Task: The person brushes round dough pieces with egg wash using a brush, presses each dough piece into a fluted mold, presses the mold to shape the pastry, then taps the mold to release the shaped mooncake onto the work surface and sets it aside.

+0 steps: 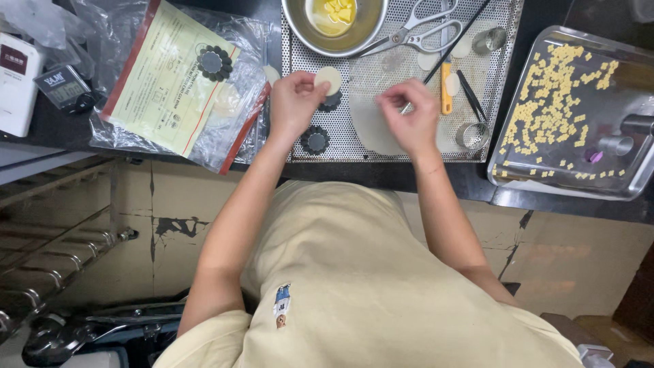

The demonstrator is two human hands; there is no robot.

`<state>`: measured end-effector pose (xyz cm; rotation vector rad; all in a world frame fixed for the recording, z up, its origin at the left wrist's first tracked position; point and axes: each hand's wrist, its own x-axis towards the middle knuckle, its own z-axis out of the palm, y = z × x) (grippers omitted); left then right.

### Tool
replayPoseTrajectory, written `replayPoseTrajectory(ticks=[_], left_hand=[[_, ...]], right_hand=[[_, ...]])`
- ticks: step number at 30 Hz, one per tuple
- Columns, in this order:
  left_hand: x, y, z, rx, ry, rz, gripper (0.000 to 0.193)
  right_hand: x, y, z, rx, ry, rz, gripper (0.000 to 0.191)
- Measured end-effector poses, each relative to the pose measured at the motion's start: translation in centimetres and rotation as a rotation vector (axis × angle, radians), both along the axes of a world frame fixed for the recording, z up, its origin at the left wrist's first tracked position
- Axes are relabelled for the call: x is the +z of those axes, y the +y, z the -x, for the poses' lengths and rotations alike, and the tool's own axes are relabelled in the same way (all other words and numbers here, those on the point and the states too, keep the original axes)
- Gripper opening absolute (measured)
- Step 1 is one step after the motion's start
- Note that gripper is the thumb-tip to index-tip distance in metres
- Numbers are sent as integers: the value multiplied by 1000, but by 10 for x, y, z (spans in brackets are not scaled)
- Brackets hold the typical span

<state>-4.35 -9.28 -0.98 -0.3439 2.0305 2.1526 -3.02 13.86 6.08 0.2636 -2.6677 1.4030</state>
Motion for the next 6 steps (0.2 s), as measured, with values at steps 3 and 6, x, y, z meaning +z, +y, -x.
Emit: replayPoseTrajectory(ticks=[3,6], left_hand=[[16,15,-24,-28,-148,-387,21],[36,6,-32,-51,-83,-460,21]], right_hand=[[29,-32,-5,331,192,-105,22],[57,-50,2,354,158,-128,22]])
